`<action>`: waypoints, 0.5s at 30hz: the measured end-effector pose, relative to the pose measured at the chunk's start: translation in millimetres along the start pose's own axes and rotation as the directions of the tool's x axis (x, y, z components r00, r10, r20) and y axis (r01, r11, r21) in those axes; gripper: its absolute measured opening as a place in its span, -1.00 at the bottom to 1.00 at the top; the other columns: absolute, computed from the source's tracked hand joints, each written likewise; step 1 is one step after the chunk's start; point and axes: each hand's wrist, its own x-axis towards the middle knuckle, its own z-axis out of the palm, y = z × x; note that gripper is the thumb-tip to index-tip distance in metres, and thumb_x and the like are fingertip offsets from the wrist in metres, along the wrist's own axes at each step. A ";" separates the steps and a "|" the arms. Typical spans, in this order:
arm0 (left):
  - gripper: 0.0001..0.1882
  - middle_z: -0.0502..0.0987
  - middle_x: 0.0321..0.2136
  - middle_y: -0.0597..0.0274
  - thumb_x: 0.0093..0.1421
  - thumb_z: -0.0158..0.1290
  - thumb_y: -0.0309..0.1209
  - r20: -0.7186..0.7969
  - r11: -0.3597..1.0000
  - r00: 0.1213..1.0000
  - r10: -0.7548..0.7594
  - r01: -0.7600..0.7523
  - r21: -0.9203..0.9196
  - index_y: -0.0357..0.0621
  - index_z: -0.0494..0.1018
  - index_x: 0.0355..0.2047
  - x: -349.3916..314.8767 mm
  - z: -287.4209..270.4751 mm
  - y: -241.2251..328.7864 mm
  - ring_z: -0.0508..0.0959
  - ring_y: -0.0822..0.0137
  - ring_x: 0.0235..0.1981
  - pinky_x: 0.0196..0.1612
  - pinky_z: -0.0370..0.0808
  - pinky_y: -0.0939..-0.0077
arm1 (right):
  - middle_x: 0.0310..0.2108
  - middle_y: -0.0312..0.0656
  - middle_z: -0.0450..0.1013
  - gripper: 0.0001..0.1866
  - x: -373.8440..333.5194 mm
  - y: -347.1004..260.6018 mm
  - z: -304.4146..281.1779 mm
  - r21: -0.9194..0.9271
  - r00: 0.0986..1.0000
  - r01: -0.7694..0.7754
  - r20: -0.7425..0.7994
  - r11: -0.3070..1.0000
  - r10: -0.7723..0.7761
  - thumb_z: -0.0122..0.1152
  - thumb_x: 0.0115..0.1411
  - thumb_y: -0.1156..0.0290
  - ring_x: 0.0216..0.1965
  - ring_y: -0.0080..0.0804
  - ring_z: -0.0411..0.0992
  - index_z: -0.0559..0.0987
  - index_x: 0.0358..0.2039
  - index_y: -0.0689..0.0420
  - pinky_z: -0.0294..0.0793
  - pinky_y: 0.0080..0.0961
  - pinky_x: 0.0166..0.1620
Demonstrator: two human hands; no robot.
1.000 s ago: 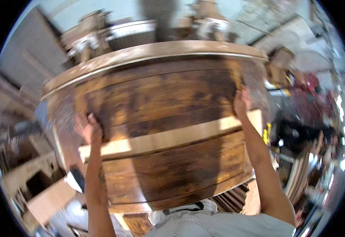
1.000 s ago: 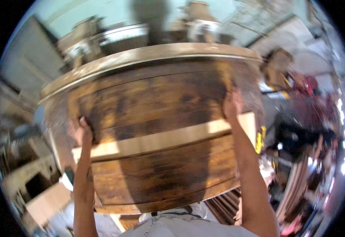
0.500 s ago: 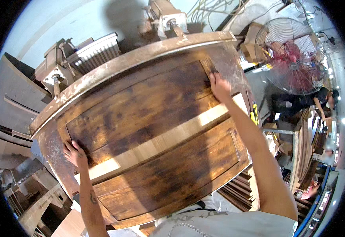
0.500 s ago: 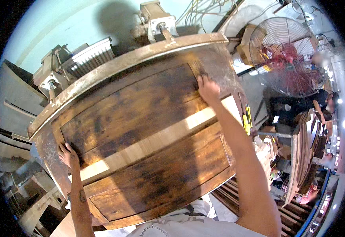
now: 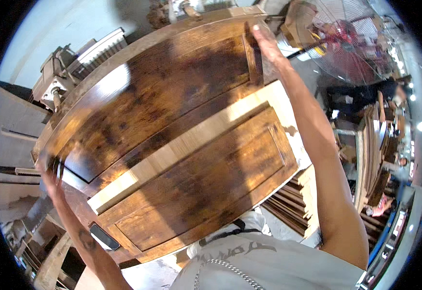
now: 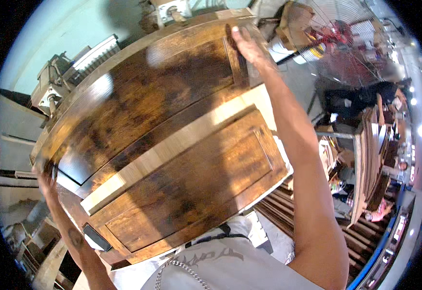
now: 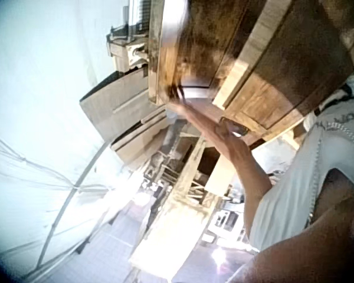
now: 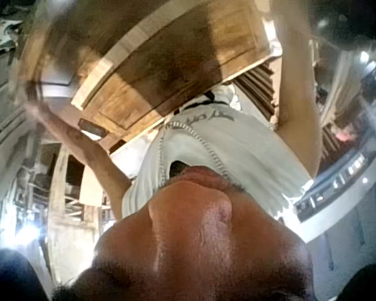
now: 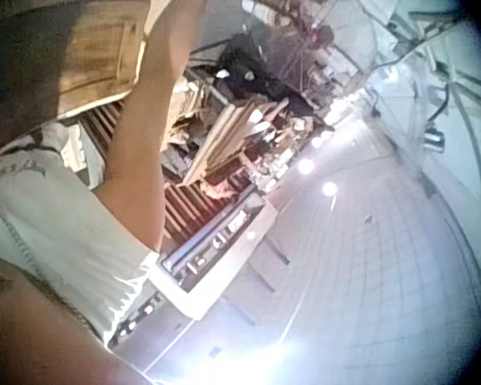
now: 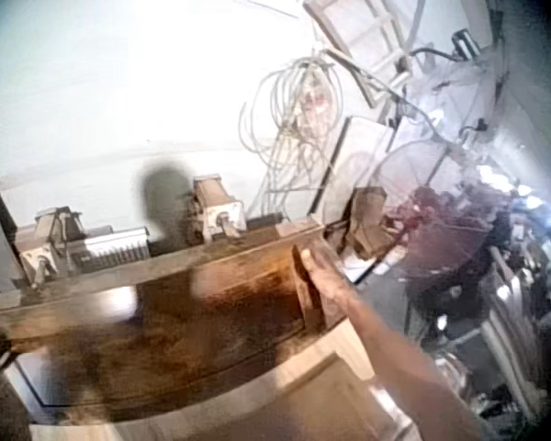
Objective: The person places a wooden panel onto a workbench, uses a utility knife to trim the edges of a veneer or lining, and wipes the surface with a cloth.
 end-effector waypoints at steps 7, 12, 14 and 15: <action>0.04 0.27 0.11 -0.14 0.10 -0.43 0.41 0.391 0.872 0.920 0.016 0.178 -0.455 -0.38 0.08 0.20 -244.8 -133.9 -5.1 0.42 0.12 0.02 0.18 0.18 0.21 | 0.07 0.06 0.31 -0.01 -198.5 77.2 -115.3 0.839 0.974 -0.199 0.225 0.507 0.010 -0.58 0.15 -0.39 0.10 -0.17 0.24 0.37 0.06 0.32 0.12 -0.22 0.19; 0.05 0.25 0.11 -0.23 0.10 -0.35 0.39 0.081 0.959 0.959 -0.270 0.276 -0.067 -0.40 0.03 0.22 -301.5 -115.3 -81.8 0.21 0.05 0.20 0.25 0.02 0.07 | 0.13 -0.08 0.29 -0.03 -300.5 184.5 -109.5 0.776 0.959 -0.282 0.237 0.565 0.154 -0.60 0.17 -0.37 0.24 -0.31 0.11 0.36 0.08 0.30 -0.29 -0.26 0.31; 0.03 0.25 0.13 -0.17 0.10 -0.29 0.37 -0.017 0.975 0.977 -0.214 0.213 -0.056 -0.37 0.01 0.23 -303.0 -152.8 -147.6 0.19 0.07 0.22 0.28 -0.06 0.13 | 0.17 -0.11 0.24 -0.09 -309.4 187.1 -86.1 0.633 0.939 -0.339 0.279 0.696 0.203 -0.57 0.21 -0.32 0.26 -0.33 0.08 0.31 0.13 0.27 -0.29 -0.36 0.31; -0.01 0.25 0.13 -0.14 0.13 -0.30 0.34 -0.057 0.985 0.984 -0.171 0.168 -0.049 -0.37 0.05 0.22 -304.1 -148.3 -179.0 0.18 0.06 0.22 0.29 -0.05 0.15 | 0.18 -0.11 0.22 -0.15 -316.8 196.2 -74.9 0.571 0.941 -0.306 0.303 0.761 0.151 -0.51 0.24 -0.27 0.26 -0.30 0.06 0.29 0.15 0.25 -0.26 -0.40 0.31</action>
